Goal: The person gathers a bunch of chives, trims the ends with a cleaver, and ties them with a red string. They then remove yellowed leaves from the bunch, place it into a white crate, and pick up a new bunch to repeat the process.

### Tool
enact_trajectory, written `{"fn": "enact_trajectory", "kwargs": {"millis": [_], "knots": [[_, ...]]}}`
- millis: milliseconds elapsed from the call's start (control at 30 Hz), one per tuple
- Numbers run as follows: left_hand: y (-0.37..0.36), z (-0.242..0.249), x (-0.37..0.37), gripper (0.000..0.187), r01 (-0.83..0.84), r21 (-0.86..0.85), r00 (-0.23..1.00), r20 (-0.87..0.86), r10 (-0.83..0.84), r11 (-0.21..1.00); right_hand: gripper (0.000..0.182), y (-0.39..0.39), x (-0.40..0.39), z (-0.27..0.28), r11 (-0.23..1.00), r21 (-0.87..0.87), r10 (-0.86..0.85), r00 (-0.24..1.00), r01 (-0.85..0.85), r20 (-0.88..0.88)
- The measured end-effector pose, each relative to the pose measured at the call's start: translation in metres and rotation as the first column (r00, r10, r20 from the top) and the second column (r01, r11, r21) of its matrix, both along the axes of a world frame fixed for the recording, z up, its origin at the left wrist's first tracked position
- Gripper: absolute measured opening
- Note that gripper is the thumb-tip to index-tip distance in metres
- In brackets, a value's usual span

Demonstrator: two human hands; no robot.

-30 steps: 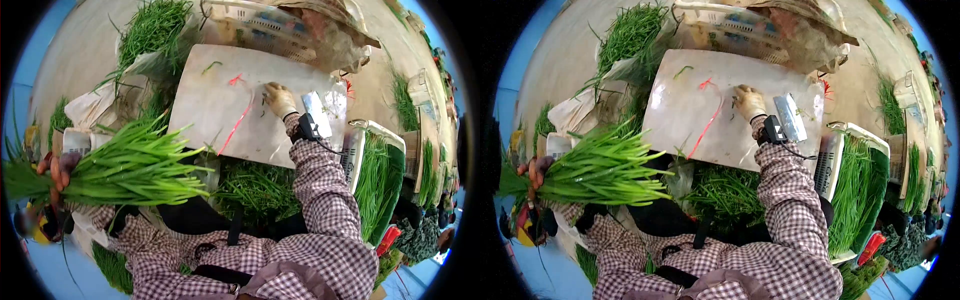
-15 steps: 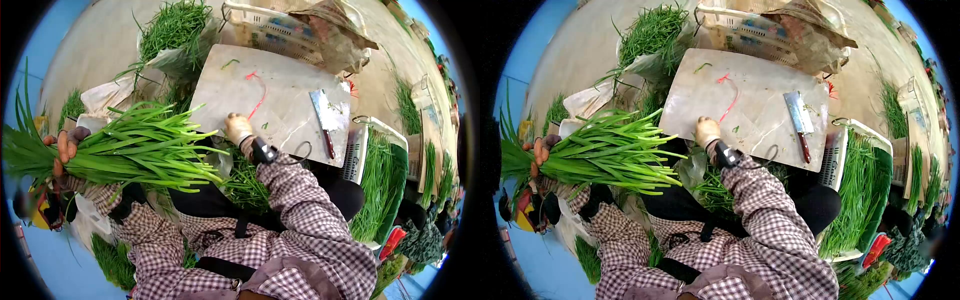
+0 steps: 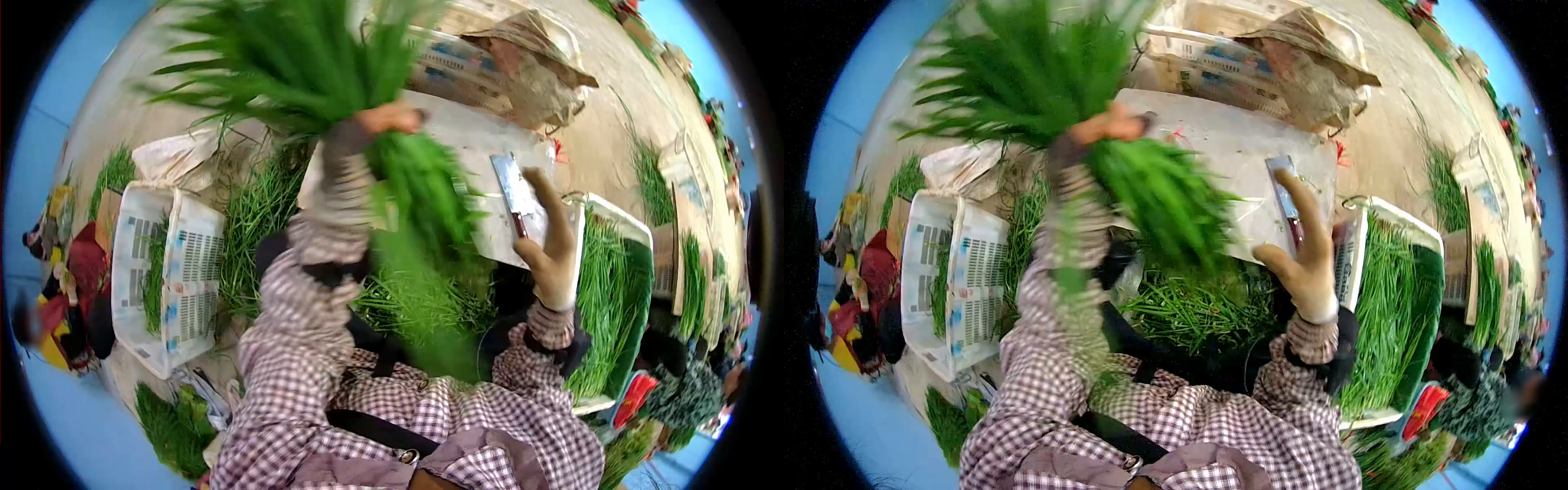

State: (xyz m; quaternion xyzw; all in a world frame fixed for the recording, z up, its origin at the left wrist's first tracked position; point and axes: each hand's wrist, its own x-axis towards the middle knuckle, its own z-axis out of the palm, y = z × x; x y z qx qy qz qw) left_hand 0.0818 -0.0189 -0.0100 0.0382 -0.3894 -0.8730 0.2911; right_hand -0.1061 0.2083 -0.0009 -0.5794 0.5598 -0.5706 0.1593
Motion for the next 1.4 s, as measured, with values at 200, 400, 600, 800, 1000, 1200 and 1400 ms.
{"fn": "enact_trajectory", "kwargs": {"millis": [200,400,600,800,1000,1200,1400], "knots": [[0.011,-0.052,-0.096,0.018,-0.354,0.34,0.865,-0.234,0.443,0.871,0.088,-0.011,-0.024,-0.01,0.983,0.126,-0.111,0.98,0.132,-0.165],[-0.05,-0.183,-0.07,0.012,-0.747,0.517,0.624,0.329,0.709,0.417,0.08,-0.077,-0.028,-0.059,0.932,0.342,0.061,0.874,0.123,-0.482],[-0.084,-0.272,-0.025,0.023,-0.752,0.504,0.641,0.408,0.651,0.425,0.08,-0.162,-0.028,-0.124,0.91,0.394,0.142,0.795,0.129,-0.59],[-0.081,-0.268,-0.003,0.044,-0.455,0.772,0.875,0.297,0.382,0.443,0.057,-0.251,-0.078,-0.212,0.848,0.465,0.197,0.663,0.255,-0.722],[-0.055,-0.234,0.087,0.029,-0.888,-0.459,-0.334,0.692,0.64,0.033,0.025,-0.245,-0.084,-0.211,0.709,0.587,0.25,0.638,0.391,-0.728],[0.021,-0.154,0.02,0.089,0.261,-0.965,0.371,0.099,0.923,-0.001,0.038,-0.227,-0.078,-0.187,0.56,0.801,0.384,0.792,0.21,-0.475],[0.013,-0.2,-0.035,0.104,0.726,-0.624,0.508,0.203,0.837,-0.289,0.046,-0.213,-0.079,-0.192,0.466,0.871,0.352,0.871,0.153,-0.342]]}}
